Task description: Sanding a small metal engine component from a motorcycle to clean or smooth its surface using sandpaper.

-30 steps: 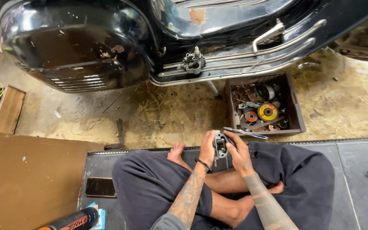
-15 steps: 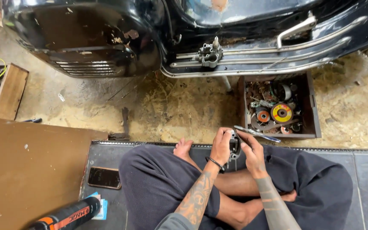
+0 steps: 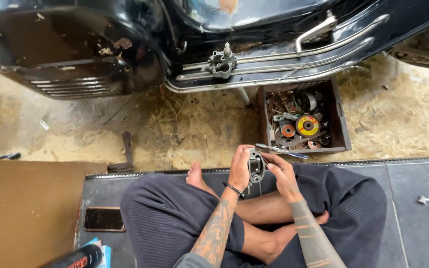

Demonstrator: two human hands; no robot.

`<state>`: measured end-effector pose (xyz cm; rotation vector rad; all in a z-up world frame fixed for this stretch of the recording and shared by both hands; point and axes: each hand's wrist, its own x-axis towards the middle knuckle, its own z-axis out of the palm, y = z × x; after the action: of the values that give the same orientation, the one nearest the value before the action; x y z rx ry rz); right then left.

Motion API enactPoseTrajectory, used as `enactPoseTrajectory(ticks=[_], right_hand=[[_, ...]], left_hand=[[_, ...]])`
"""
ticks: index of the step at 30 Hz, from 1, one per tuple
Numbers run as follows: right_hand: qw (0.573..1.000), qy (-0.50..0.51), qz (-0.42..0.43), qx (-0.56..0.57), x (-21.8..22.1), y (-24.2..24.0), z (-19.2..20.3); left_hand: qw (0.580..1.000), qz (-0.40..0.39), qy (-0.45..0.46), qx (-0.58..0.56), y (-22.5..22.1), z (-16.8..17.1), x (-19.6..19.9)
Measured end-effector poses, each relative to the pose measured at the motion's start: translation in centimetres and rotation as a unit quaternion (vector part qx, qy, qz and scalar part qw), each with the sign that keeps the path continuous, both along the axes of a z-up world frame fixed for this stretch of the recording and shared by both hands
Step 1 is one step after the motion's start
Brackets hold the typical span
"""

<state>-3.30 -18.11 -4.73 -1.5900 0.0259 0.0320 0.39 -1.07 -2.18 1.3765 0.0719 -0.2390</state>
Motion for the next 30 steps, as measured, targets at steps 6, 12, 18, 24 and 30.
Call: enactPoseTrajectory(ticks=[6, 12, 18, 24, 30], right_hand=[[0.999, -0.036, 0.005, 0.010, 0.6, -0.3, 3.0], [0.999, -0.037, 0.010, 0.018, -0.4, 0.1, 4.4], [0.998, -0.053, 0.023, 0.006, -1.0, 0.4, 6.4], [0.998, -0.052, 0.024, -0.020, -1.4, 0.3, 7.8], [0.994, -0.062, 0.023, -0.085, -0.9, -0.4, 6.4]], left_hand=[[0.998, -0.053, -0.010, 0.012, 0.1, 1.4, 0.5], [0.997, -0.076, -0.006, 0.024, 0.1, 3.1, 0.0], [0.995, -0.086, -0.003, 0.050, 0.5, 3.7, -0.4], [0.993, -0.100, 0.007, 0.059, 0.5, 4.4, -0.8], [0.993, -0.105, 0.007, 0.046, 0.4, 4.8, -0.7]])
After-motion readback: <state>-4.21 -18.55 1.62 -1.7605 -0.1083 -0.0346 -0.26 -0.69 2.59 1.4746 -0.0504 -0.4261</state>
